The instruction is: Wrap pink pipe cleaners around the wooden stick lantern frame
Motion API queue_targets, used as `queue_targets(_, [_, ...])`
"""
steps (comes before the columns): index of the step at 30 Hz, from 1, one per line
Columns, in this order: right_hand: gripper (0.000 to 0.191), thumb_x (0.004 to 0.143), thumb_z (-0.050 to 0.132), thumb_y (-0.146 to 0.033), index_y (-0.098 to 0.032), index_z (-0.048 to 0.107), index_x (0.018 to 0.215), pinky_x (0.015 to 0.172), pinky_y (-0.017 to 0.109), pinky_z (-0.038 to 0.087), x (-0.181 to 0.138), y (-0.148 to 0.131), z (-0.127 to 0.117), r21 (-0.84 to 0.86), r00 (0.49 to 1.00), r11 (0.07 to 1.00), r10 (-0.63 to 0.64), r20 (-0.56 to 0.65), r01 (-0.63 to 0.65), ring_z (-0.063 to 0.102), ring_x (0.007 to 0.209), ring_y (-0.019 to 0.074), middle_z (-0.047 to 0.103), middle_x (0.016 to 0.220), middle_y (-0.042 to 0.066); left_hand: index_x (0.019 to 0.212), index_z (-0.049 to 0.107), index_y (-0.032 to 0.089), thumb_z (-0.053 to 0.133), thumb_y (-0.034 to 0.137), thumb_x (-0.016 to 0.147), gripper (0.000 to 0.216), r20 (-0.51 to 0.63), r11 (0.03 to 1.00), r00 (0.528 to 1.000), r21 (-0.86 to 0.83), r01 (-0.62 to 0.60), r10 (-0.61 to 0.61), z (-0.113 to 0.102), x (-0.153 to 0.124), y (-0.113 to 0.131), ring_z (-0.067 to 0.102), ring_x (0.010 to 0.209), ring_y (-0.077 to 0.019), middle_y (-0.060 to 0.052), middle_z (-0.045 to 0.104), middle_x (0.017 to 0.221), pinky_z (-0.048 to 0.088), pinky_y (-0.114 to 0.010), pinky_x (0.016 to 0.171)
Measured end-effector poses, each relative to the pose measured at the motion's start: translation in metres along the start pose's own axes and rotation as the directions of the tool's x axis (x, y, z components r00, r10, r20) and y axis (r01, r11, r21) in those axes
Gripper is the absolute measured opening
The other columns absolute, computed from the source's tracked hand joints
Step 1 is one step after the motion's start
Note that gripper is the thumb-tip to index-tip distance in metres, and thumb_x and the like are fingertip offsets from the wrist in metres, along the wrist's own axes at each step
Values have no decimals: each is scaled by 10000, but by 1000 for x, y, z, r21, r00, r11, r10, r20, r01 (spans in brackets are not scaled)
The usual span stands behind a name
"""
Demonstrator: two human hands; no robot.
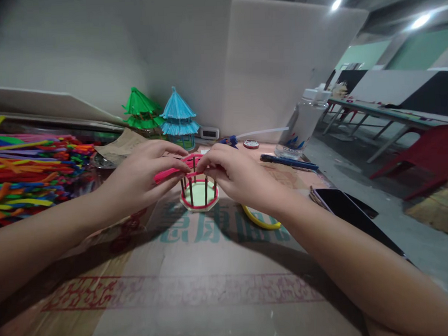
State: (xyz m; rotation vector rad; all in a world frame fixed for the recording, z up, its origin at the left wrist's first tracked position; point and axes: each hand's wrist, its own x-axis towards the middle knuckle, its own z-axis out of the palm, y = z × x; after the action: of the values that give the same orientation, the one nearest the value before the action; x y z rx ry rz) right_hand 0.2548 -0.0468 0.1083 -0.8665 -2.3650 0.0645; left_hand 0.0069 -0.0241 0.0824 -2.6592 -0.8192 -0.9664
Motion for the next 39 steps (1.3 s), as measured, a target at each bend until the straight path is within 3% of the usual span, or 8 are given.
queue_targets(39, [189, 965, 591, -107, -205, 752, 967, 768, 282, 485, 0, -2, -3, 47, 995, 999, 20, 93, -25, 678, 898, 179, 774, 1000, 55, 999, 757, 202, 541, 319, 1017, 246, -2, 997, 998, 46, -69, 69, 0, 3, -4, 667, 1123, -275, -113, 737, 1193, 504, -447, 958])
